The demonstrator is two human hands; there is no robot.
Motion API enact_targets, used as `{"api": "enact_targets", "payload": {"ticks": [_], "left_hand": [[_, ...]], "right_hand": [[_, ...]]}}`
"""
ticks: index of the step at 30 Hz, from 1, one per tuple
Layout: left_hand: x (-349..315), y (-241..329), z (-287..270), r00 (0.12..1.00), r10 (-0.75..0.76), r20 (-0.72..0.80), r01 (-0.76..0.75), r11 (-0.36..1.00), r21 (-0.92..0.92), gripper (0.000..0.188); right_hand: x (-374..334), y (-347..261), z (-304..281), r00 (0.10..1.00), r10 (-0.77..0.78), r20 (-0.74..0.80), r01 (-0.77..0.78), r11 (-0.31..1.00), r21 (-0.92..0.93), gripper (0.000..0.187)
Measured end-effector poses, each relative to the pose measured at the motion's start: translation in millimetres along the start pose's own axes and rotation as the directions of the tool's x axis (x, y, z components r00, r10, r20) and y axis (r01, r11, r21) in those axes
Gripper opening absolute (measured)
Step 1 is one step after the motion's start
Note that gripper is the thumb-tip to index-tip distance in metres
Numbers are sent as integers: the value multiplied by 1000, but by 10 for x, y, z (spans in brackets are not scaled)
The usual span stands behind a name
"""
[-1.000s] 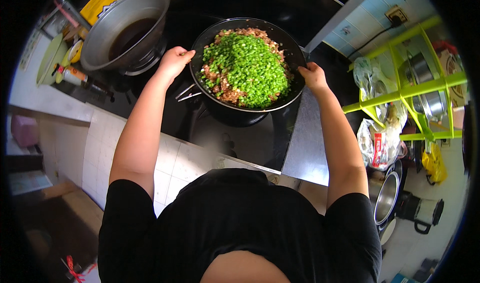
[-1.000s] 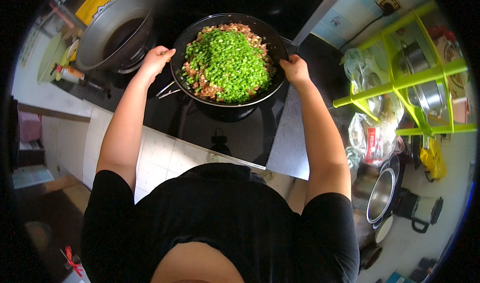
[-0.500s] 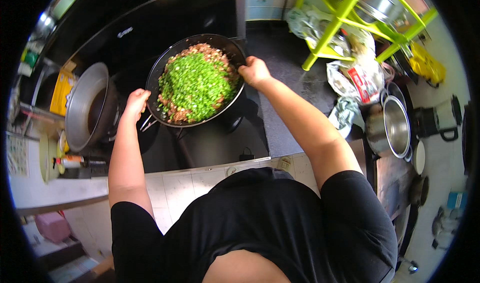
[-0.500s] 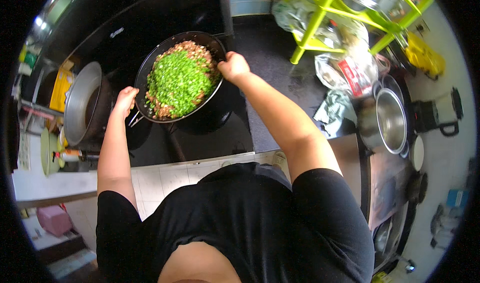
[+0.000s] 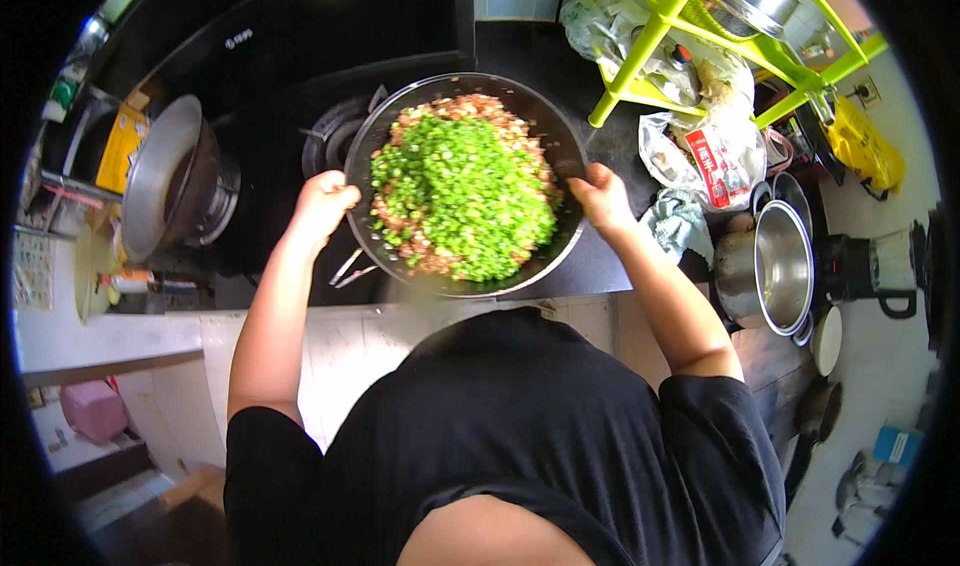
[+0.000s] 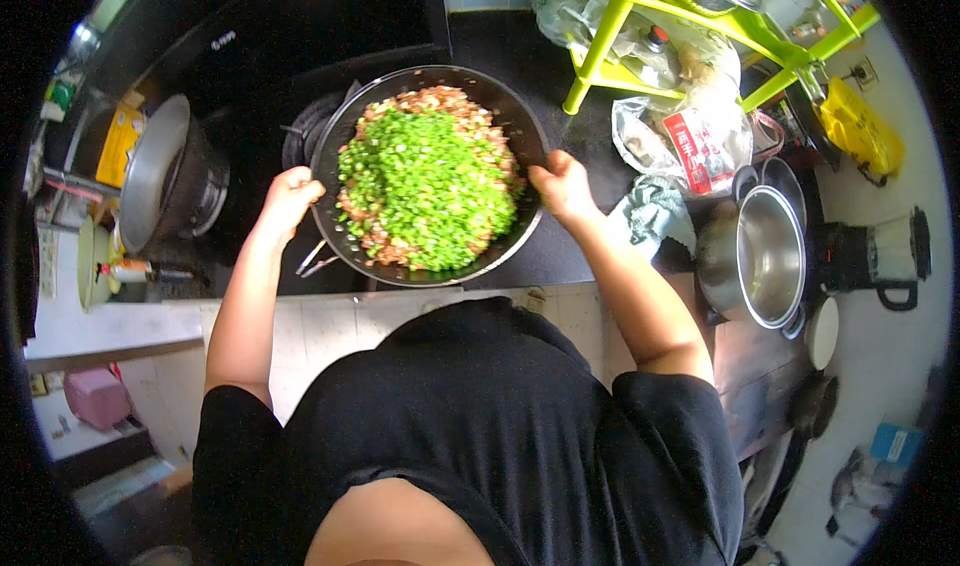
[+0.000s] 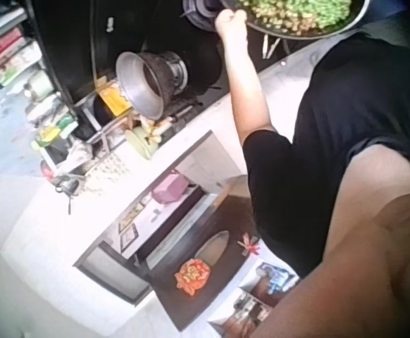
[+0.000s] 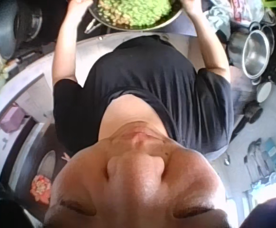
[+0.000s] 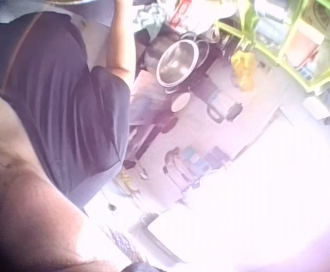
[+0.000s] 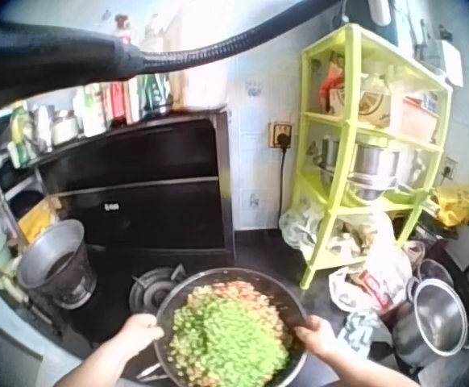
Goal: The person adds chopped green vegetables from a plate into a large wok containing ground meat. They then use both hands to thoroughly mix the ingredients together, kneading and turning the mixture repeatedly until it is well combined.
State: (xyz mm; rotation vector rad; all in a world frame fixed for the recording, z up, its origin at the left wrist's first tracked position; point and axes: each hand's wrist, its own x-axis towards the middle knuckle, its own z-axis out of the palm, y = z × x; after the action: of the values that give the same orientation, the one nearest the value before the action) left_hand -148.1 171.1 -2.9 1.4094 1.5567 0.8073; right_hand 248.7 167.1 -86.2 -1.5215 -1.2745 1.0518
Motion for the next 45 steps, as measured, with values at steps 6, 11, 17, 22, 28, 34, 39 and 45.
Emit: {"api": "enact_targets", "payload": {"ticks": [6,11,17,22,28,34,39,45], "left_hand": [[-100,-247,943,992,-82,91,91,991,-100,7],[-49,-512,1113,997,-19,69,21,999,-26,15],[-403,507,1425,837,547,-9,-406,632,660,37],[-527,695,2085,724,436,535,-685,363,631,68],[-74,506,1999,798,401,450,-591,371,716,74],[-175,404,1788,950,52,309,-242,749,617,78],[67,378,1871,958,-154,243,244,882,-403,86],[296,453,2047,915,-277,294,388,805,-448,80]], "right_hand": [[-262,215,-871,999,41,-31,-45,989,-139,23],[-361,285,-983,992,-110,-65,64,868,-492,34],[-644,-525,-850,862,-504,47,341,510,-790,38],[-870,-677,-219,785,-229,576,604,488,-630,67],[-244,-376,-29,799,-134,587,601,206,-772,73],[-185,-388,-343,902,7,433,299,713,-634,76],[26,-243,-215,878,249,409,-296,954,56,105],[163,-147,56,777,441,449,-554,818,156,81]]}}
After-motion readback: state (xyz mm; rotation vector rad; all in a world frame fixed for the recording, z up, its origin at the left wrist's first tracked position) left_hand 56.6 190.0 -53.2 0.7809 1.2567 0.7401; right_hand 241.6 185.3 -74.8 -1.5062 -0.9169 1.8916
